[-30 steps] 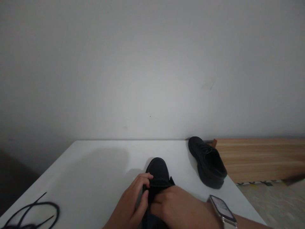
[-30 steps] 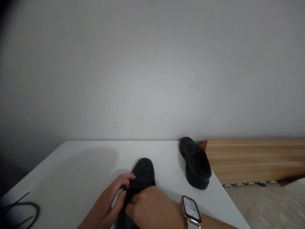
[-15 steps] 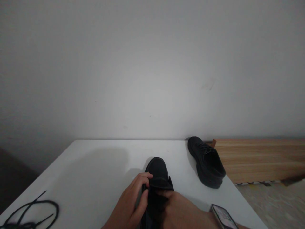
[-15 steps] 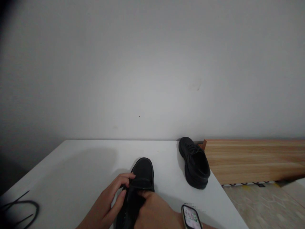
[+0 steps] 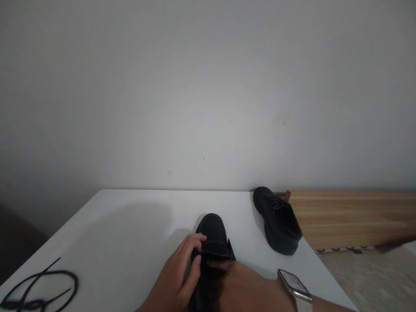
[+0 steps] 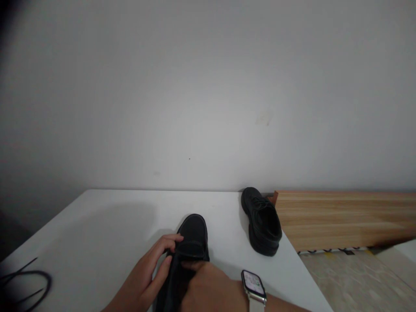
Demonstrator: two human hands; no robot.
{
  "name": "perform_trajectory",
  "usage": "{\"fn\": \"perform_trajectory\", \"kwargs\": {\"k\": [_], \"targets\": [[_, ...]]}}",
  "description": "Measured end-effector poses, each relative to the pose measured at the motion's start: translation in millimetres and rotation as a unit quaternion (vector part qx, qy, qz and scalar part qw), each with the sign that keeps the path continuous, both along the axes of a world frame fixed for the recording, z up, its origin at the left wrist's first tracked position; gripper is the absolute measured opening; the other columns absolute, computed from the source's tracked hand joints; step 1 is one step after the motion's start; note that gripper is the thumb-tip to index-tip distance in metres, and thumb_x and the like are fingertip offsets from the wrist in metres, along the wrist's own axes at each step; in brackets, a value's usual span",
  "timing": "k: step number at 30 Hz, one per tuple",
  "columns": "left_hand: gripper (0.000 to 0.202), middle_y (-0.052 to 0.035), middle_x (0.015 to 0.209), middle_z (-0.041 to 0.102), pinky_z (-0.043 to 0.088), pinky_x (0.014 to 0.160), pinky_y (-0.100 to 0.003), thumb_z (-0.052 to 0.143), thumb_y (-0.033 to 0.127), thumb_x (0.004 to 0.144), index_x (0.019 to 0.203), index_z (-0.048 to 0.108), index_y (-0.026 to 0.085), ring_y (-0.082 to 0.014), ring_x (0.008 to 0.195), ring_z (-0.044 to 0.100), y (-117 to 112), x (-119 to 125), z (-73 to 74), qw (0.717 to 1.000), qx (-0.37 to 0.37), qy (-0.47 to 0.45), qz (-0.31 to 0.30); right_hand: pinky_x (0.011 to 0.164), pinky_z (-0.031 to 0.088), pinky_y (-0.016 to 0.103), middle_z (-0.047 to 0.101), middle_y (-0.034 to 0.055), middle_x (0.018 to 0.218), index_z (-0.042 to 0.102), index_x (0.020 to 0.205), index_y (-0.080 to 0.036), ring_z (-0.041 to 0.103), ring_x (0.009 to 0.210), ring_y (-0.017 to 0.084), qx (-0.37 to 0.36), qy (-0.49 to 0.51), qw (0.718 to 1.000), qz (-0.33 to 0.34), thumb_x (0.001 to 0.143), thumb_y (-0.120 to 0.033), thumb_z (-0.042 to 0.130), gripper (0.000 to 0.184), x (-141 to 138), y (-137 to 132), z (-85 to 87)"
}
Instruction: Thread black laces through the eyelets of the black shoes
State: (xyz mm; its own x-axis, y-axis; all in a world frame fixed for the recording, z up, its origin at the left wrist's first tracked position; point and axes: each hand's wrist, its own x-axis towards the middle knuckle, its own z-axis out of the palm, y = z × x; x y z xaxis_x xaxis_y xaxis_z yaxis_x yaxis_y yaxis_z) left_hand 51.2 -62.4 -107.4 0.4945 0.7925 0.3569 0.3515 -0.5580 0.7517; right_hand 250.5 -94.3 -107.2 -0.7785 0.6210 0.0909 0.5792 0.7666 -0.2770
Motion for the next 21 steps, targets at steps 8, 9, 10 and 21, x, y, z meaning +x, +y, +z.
{"fn": "perform_trajectory", "kwargs": {"k": [8, 9, 10, 21], "targets": [[0.034, -0.0072, 0.129, 0.063, 0.048, 0.107, -0.037, 0.035, 0.015, 0.101, 0.131, 0.042, 0.029, -0.0198, 0.125, 0.058, 2, -2, -7.5, 0.999, 0.026, -0.039, 0.020, 0.093, 0.048, 0.035, 0.073, -0.0024, 0.066, 0.066, 0.067, -0.024, 0.065, 0.070, 0.017, 0.107, 0.029, 0.993, 0.034, 0.093, -0.013, 0.061, 0.028, -3, 0, 24.9], [0.039, -0.0055, 0.131, 0.062, 0.047, 0.109, -0.038, 0.034, 0.013, 0.100, 0.135, 0.041, 0.031, -0.0198, 0.127, 0.056, 3, -3, -6.1, 0.999, 0.039, -0.034, 0.012, 0.089, 0.049, 0.034, 0.073, -0.0021, 0.069, 0.066, 0.072, -0.023, 0.065, 0.072, 0.017, 0.118, 0.044, 0.992, 0.031, 0.095, -0.014, 0.058, 0.026, 0, -3, 27.6], [0.044, -0.0036, 0.132, 0.062, 0.045, 0.111, -0.039, 0.034, 0.011, 0.099, 0.136, 0.042, 0.033, -0.0200, 0.131, 0.054, 3, -4, -4.2, 0.998, 0.058, -0.028, -0.006, 0.085, 0.049, 0.034, 0.073, -0.0009, 0.075, 0.067, 0.080, -0.023, 0.065, 0.076, 0.017, 0.133, 0.071, 0.989, 0.011, 0.097, -0.013, 0.055, 0.023, 4, -7, 28.4], [0.045, -0.0078, 0.115, 0.067, 0.047, 0.110, -0.050, 0.047, 0.003, 0.074, 0.109, 0.065, 0.024, -0.0293, 0.129, 0.053, -2, 3, 6.7, 0.974, 0.188, 0.085, -0.098, 0.075, 0.059, 0.024, 0.060, 0.0053, 0.123, 0.053, 0.133, -0.031, 0.064, 0.105, 0.019, -0.007, 0.438, 0.836, -0.331, 0.100, -0.017, 0.036, 0.040, -4, -27, -25.0]]}}
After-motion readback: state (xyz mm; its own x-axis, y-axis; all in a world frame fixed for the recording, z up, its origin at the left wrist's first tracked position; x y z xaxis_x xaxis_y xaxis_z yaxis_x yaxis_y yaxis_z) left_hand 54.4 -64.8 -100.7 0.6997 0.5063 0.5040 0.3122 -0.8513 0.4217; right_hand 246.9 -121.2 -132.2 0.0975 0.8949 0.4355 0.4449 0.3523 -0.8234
